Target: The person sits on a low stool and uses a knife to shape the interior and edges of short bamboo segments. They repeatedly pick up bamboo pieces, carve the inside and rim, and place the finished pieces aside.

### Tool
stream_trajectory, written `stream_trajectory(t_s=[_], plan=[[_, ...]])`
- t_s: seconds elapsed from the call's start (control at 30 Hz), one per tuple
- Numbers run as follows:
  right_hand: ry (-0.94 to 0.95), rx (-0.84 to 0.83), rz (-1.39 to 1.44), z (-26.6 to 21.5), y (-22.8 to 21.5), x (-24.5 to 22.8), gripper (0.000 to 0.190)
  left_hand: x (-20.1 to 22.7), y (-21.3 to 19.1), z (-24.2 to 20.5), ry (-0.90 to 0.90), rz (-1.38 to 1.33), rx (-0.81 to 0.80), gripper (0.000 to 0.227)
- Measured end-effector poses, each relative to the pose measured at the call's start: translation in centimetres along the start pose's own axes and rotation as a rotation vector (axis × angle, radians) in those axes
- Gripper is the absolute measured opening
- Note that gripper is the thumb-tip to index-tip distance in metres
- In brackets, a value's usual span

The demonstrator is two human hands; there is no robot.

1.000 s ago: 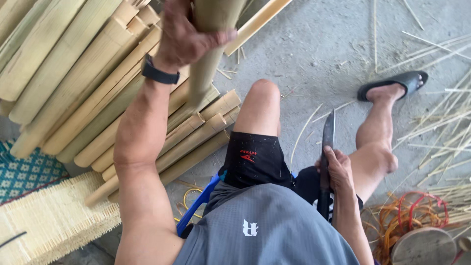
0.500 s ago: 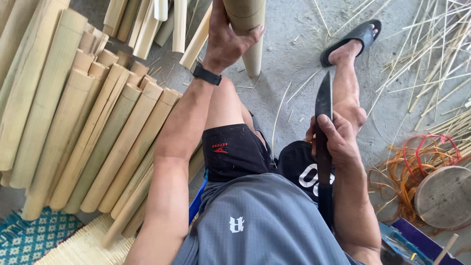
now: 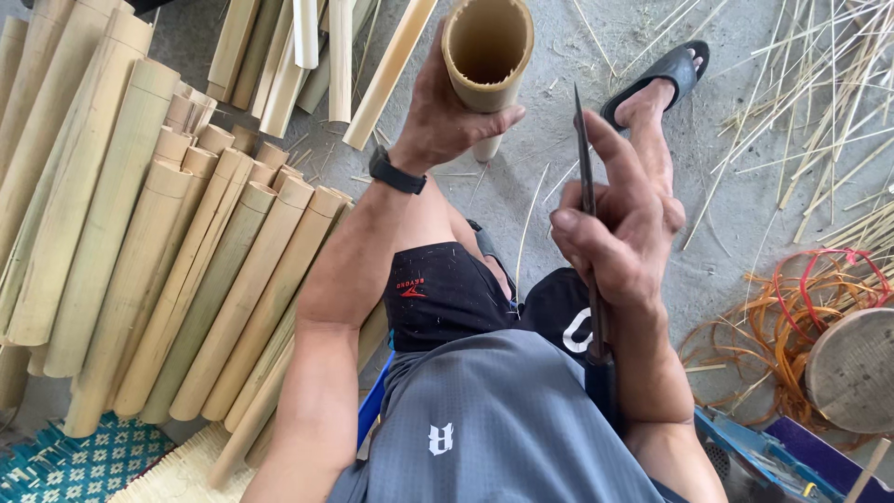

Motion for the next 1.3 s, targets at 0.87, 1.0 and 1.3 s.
stream_trajectory(t_s=[0.87,1.0,1.3], plan=[[-0.024,0.063,-0.273,1.0,2.2,-1.8,0.096,1.8,2.3,0.2,0.063,0.028,-0.157,0.091],[-0.041,0.107,-0.585,0.8,2.0,-3.7,0.094,2.5,2.9,0.5,0.061,-0.011,-0.206,0.096],[-0.092,0.100,-0.523,2.4,1.8,-3.3,0.083,4.6,-0.8,1.2,0.120,0.178,-0.341,0.091]])
Point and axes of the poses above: each hand's wrist, its own z-axis towards the middle knuckle, its own y-axis out of the palm, x = y × z, the point moved 9 cm from there along z, towards the middle knuckle, and after that the axes turned 6 degrees about -x, right-handed, at the moved point
